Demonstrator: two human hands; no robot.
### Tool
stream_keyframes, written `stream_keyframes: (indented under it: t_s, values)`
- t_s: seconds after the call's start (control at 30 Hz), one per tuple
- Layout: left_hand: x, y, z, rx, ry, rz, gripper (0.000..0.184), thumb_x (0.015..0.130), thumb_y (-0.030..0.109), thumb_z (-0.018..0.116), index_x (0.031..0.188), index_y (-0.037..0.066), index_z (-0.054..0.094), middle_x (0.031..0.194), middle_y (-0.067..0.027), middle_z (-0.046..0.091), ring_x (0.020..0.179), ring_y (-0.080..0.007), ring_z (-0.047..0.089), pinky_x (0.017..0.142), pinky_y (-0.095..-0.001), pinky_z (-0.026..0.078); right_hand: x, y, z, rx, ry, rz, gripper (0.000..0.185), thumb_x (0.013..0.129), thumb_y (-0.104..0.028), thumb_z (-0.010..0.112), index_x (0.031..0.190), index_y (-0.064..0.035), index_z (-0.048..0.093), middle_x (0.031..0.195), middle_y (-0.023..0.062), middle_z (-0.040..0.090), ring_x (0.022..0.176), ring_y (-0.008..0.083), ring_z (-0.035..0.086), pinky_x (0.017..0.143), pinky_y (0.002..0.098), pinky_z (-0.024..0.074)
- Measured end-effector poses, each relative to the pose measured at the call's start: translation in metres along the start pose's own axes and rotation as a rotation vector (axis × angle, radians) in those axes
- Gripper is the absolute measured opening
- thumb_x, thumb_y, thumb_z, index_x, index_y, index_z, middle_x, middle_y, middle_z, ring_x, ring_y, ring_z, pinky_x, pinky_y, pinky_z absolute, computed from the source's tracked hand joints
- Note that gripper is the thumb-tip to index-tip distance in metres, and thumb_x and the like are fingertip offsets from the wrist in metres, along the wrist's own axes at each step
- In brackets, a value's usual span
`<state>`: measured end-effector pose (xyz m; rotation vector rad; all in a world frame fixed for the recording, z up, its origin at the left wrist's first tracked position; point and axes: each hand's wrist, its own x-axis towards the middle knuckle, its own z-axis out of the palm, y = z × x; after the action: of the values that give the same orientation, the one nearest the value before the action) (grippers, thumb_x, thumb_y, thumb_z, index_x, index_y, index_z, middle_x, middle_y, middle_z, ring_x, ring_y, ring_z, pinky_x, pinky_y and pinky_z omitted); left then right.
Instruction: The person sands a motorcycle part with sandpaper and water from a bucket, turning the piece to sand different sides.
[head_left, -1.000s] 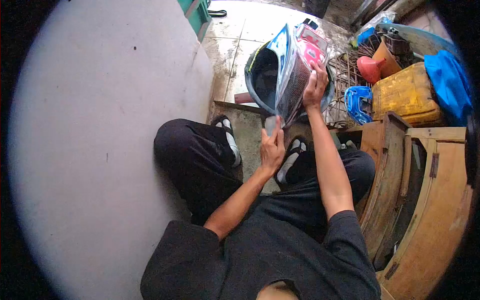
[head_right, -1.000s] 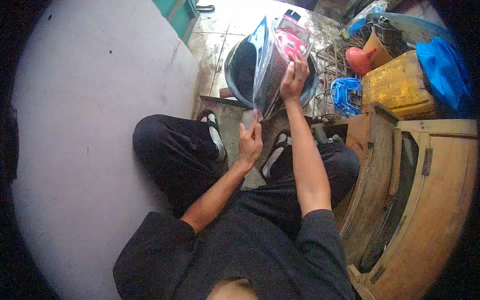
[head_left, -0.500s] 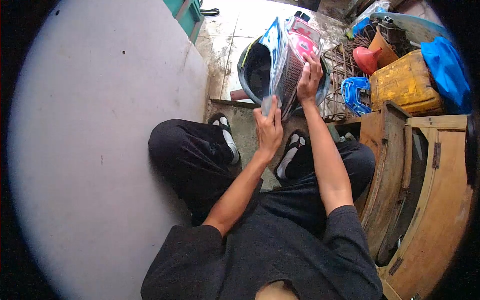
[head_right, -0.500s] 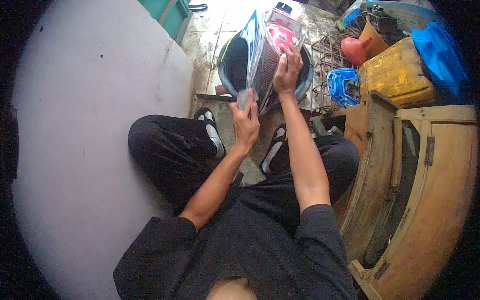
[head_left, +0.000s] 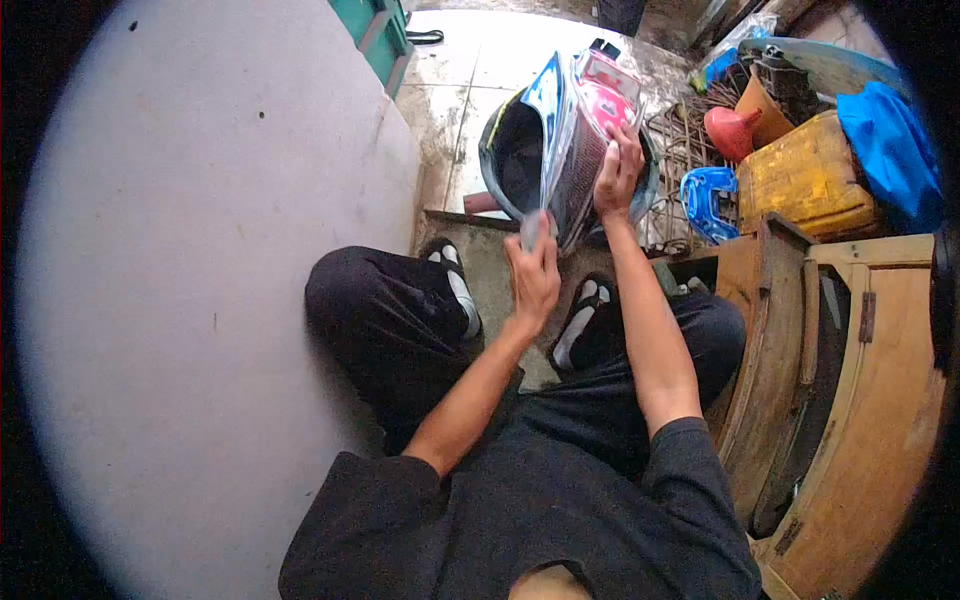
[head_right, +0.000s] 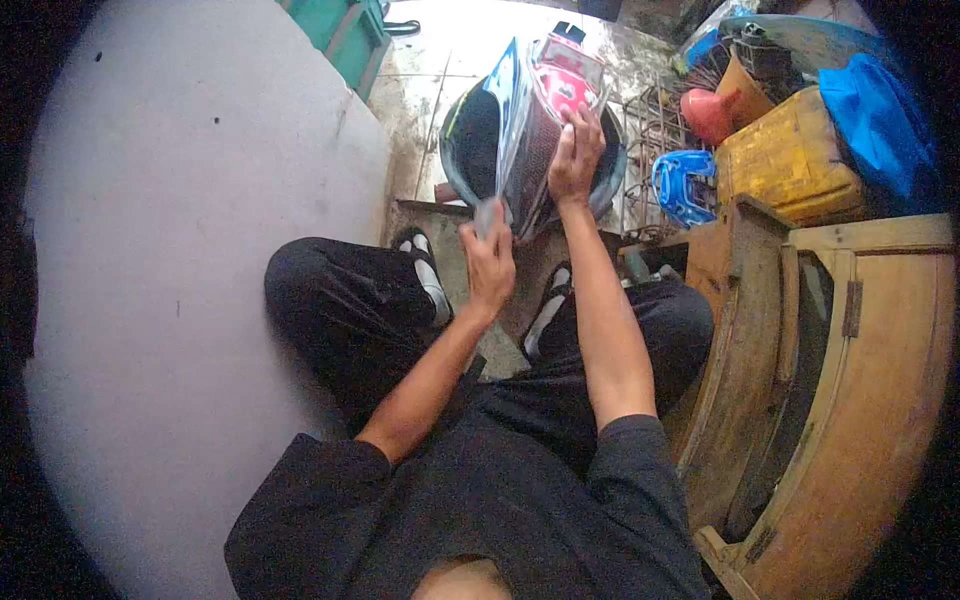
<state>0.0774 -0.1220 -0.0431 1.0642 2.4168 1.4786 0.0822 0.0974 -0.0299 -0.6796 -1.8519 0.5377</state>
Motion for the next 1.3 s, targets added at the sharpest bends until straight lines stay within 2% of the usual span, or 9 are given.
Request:
stream_keyframes:
  t_s: [0.1,0.17,0.33,0.43,0.7,0.87,1.03,1.1,1.3]
  values:
    - [-0.04,-0.008,0.0,0.009,-0.063,0.012,0.046,0.102,0.025,0.051,0.147,0.017,0.05,0.104,-0.0222,0.05,0.099,-0.0335,0.047,0.095,-0.0416,0.042,0.0,-0.009,-0.002,-0.018,0.004,0.058,0.033,0.1,-0.017,0.041,0.124,-0.0085,0.064,0.136,0.0153,0.054,0.134,0.0325,0.043,0.114,0.0454,0.0263]
    - [-0.044,-0.007,0.0,-0.064,-0.077,-0.006,0.045,0.106,0.028,0.046,0.149,0.016,0.048,0.116,-0.0226,0.052,0.099,-0.0311,0.043,0.096,-0.042,0.041,0.002,-0.008,-0.004,-0.031,0.001,0.037,0.033,0.1,-0.017,0.041,0.124,-0.009,0.063,0.137,0.0149,0.053,0.134,0.0319,0.043,0.114,0.0452,0.026]
    - [-0.007,0.007,-0.002,-0.065,-0.06,-0.088,0.045,0.103,0.025,0.05,0.147,0.016,0.05,0.114,-0.0252,0.055,0.098,-0.0324,0.046,0.094,-0.0402,0.04,-0.001,-0.012,-0.004,-0.022,-0.009,0.066,0.033,0.1,-0.017,0.041,0.123,-0.0075,0.063,0.137,0.0159,0.053,0.134,0.0319,0.043,0.113,0.0453,0.0263]
    - [-0.036,-0.004,0.003,-0.09,-0.014,0.039,0.045,0.103,0.024,0.05,0.147,0.014,0.049,0.111,-0.0252,0.055,0.098,-0.0325,0.045,0.094,-0.0403,0.04,0.004,-0.007,-0.002,-0.007,0.015,0.023,0.033,0.101,-0.018,0.04,0.121,-0.0068,0.064,0.136,0.0167,0.054,0.133,0.0333,0.044,0.113,0.0454,0.0273]
    - [-0.003,0.005,0.003,-0.114,-0.004,-0.029,0.046,0.104,0.025,0.049,0.148,0.012,0.049,0.1,-0.0228,0.05,0.095,-0.0326,0.044,0.091,-0.0413,0.041,-0.001,-0.012,-0.005,-0.037,-0.009,0.042,0.032,0.102,-0.015,0.04,0.124,-0.0084,0.062,0.137,0.0155,0.053,0.134,0.032,0.043,0.113,0.0451,0.0263]
    - [-0.036,-0.005,0.001,-0.162,-0.072,-0.094,0.044,0.105,0.028,0.047,0.146,0.013,0.051,0.104,-0.0204,0.048,0.095,-0.0322,0.044,0.093,-0.0403,0.041,0.001,-0.006,-0.002,-0.03,-0.012,0.025,0.033,0.101,-0.016,0.04,0.125,-0.0074,0.061,0.136,0.0155,0.053,0.135,0.0321,0.043,0.113,0.0456,0.0266]
    - [0.002,0.011,-0.005,-0.152,-0.002,-0.138,0.044,0.106,0.029,0.045,0.146,0.013,0.05,0.106,-0.0231,0.05,0.096,-0.0336,0.046,0.094,-0.0406,0.041,-0.001,-0.013,-0.006,-0.036,-0.017,0.061,0.033,0.101,-0.016,0.04,0.124,-0.0083,0.062,0.137,0.0154,0.053,0.134,0.0323,0.043,0.113,0.0453,0.0268]
    - [-0.013,0.007,-0.003,-0.116,-0.025,-0.025,0.044,0.106,0.029,0.045,0.147,0.013,0.05,0.107,-0.0239,0.049,0.097,-0.0335,0.047,0.094,-0.0411,0.041,0.002,-0.013,-0.003,-0.028,-0.012,0.071,0.033,0.101,-0.016,0.04,0.123,-0.0089,0.063,0.137,0.0154,0.053,0.133,0.0322,0.043,0.113,0.0447,0.0267]
    - [-0.012,0.006,0.0,-0.126,-0.063,-0.142,0.046,0.106,0.029,0.044,0.148,0.01,0.047,0.104,-0.0238,0.047,0.096,-0.0351,0.047,0.094,-0.0412,0.041,0.001,-0.015,-0.005,-0.016,-0.007,0.06,0.033,0.101,-0.016,0.04,0.123,-0.0086,0.063,0.137,0.0152,0.053,0.133,0.0323,0.044,0.113,0.0449,0.0269]
